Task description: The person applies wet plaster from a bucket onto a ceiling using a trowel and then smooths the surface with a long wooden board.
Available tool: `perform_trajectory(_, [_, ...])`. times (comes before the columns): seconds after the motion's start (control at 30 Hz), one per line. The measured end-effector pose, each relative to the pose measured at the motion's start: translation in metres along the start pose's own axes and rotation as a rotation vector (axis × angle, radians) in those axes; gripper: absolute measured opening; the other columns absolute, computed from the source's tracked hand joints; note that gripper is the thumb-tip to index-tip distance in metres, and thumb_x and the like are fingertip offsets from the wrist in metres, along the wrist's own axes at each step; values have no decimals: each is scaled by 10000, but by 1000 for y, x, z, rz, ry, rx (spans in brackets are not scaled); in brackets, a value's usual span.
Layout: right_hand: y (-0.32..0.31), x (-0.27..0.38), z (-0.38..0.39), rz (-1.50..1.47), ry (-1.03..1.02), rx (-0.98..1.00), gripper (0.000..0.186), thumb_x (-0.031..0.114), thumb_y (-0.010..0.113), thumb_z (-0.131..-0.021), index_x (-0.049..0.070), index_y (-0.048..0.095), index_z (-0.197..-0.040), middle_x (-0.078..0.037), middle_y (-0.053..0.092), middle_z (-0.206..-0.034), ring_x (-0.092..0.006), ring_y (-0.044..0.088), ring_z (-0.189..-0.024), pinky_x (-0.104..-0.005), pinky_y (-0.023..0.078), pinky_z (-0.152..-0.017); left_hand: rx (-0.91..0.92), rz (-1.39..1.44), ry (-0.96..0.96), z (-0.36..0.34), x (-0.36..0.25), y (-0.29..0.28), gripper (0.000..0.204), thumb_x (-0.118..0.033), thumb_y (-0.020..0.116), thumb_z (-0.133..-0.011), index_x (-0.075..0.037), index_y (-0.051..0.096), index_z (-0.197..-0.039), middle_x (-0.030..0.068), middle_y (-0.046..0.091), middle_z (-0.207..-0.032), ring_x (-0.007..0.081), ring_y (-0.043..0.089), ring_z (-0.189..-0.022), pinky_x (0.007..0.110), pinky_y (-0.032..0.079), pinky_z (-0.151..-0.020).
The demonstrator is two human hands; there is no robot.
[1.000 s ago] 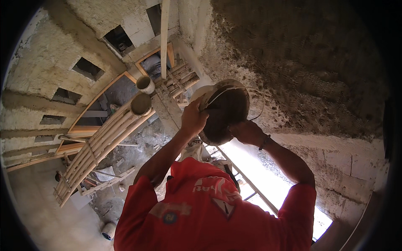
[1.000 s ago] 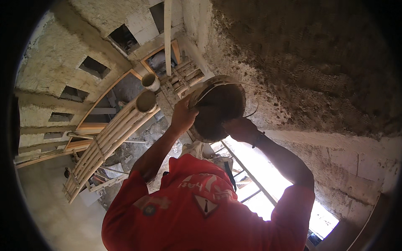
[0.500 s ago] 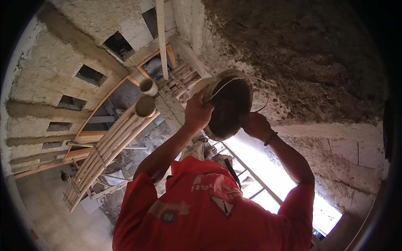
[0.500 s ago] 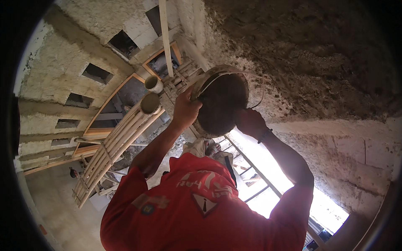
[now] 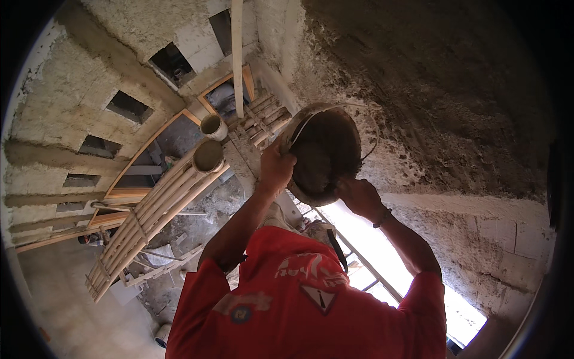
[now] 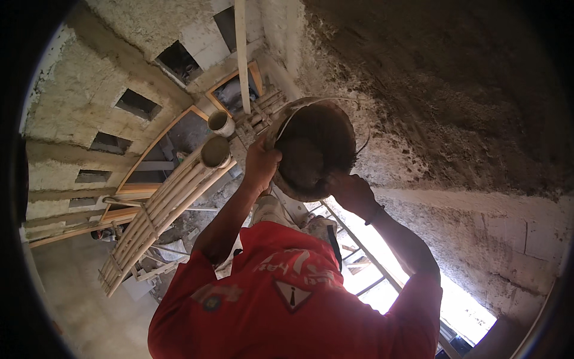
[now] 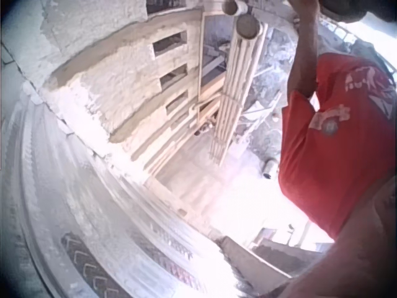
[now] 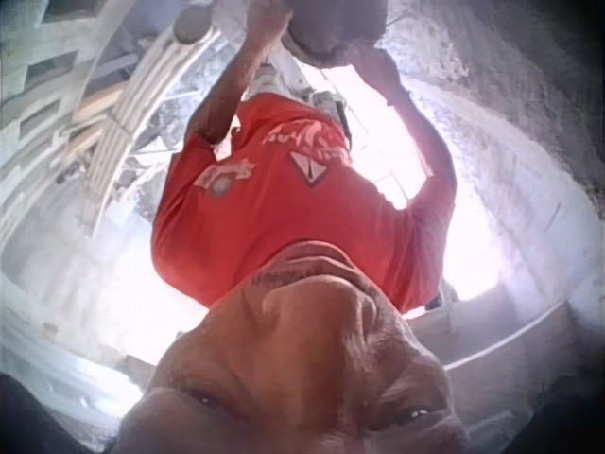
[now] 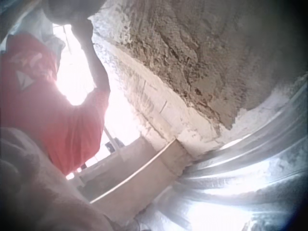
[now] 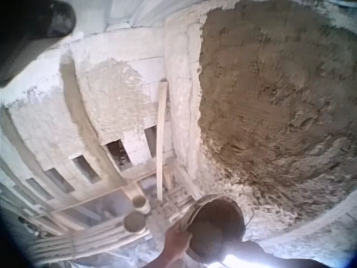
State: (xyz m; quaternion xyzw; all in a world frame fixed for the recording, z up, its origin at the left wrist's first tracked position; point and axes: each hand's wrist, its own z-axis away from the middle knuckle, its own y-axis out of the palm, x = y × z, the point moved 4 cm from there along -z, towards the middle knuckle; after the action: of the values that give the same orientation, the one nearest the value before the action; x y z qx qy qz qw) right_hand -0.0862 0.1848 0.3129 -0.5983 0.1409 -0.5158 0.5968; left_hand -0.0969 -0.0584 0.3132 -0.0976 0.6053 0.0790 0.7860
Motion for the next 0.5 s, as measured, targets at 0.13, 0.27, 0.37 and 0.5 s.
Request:
perform_trajectory(0.13, [15,-17,-51,336,1,22,259,312,541,-929,116,596,-1090,-133,664,-784,-330,671,-699,-465,553,-649,17,-23,31,-43,4,-16,510,-45,545,-688,-10,600,-1194,221,685,-943,340,674,-893,388,506,-799])
perform_trajectory(0.27, [-10,5,-100,120,53,-191,222,262,553,-931,54,579,-1004,-204,640,-708,-391,642,-669,-502,515,-593,-19,-75,108,-94,-8,-43,516,-44,558,-675,-4,597,-1188,235,675,-973,362,662,-921,398,500,-817])
perform_trajectory(0.37, [-19,12,-137,15,128,-158,242,261,565,-924,44,573,-1031,-212,647,-726,-391,648,-683,-501,517,-602,-26,-69,76,-128,3,-60,510,-34,557,-674,-8,602,-1181,220,679,-991,359,659,-945,402,497,-832])
perform_trajectory(0.5, [-42,33,-190,82,45,-128,254,274,577,-910,71,569,-1061,-169,667,-813,-373,657,-700,-484,538,-629,-91,84,55,-173,6,-92,492,-12,546,-687,-10,614,-1174,160,690,-912,265,668,-839,376,503,-764])
